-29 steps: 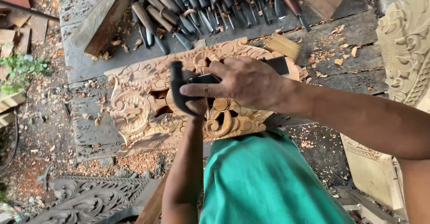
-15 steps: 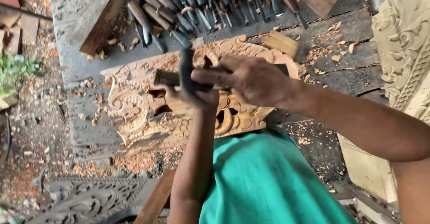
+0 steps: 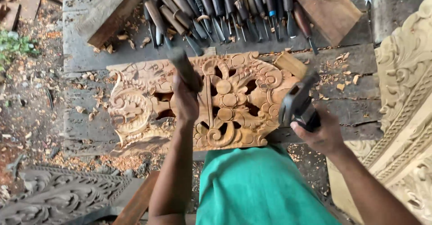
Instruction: Woodcarving a decorative panel using a hammer and various chisels on a workbench.
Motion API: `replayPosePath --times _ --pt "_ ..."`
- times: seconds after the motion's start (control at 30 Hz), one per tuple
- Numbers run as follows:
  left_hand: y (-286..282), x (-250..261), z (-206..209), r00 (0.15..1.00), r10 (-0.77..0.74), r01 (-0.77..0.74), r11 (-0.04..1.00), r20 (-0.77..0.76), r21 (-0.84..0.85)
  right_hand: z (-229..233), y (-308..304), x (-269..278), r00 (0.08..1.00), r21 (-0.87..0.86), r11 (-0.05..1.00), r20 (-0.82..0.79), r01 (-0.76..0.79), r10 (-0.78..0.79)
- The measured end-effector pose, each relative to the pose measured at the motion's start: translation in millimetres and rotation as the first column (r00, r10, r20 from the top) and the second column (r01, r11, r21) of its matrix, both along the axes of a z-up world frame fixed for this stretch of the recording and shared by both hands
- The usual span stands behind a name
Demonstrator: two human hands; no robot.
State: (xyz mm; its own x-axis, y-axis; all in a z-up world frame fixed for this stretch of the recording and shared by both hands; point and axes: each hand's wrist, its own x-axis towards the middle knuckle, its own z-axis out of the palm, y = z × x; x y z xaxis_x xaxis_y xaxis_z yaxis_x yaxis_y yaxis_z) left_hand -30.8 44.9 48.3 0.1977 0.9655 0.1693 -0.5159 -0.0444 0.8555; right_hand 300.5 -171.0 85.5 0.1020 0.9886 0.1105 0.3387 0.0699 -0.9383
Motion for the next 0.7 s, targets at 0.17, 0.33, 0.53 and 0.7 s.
replayPosePath --times 0.17,0.33,0.53,0.7 --pt "33 44 36 0.884 0.123 -0.136 0.991 -0.451 0.002 -52 -36 23 0.902 -0.148 0.933 0.343 0.329 -0.263" --pt "96 117 -3 0.633 -0.020 -0.146 0.979 -0.774 -0.144 -104 -61 54 0.876 -0.484 0.737 0.354 0.471 -0.327" --pt "138 226 -49 0.404 -0.041 -0.141 0.984 -0.914 -0.106 -106 -51 62 0.889 -0.553 0.706 0.374 0.442 -0.265" --pt "164 248 -70 0.314 -0.021 -0.145 0.987 -0.949 -0.070 -97 -41 68 0.899 -0.581 0.693 0.358 0.426 -0.253"
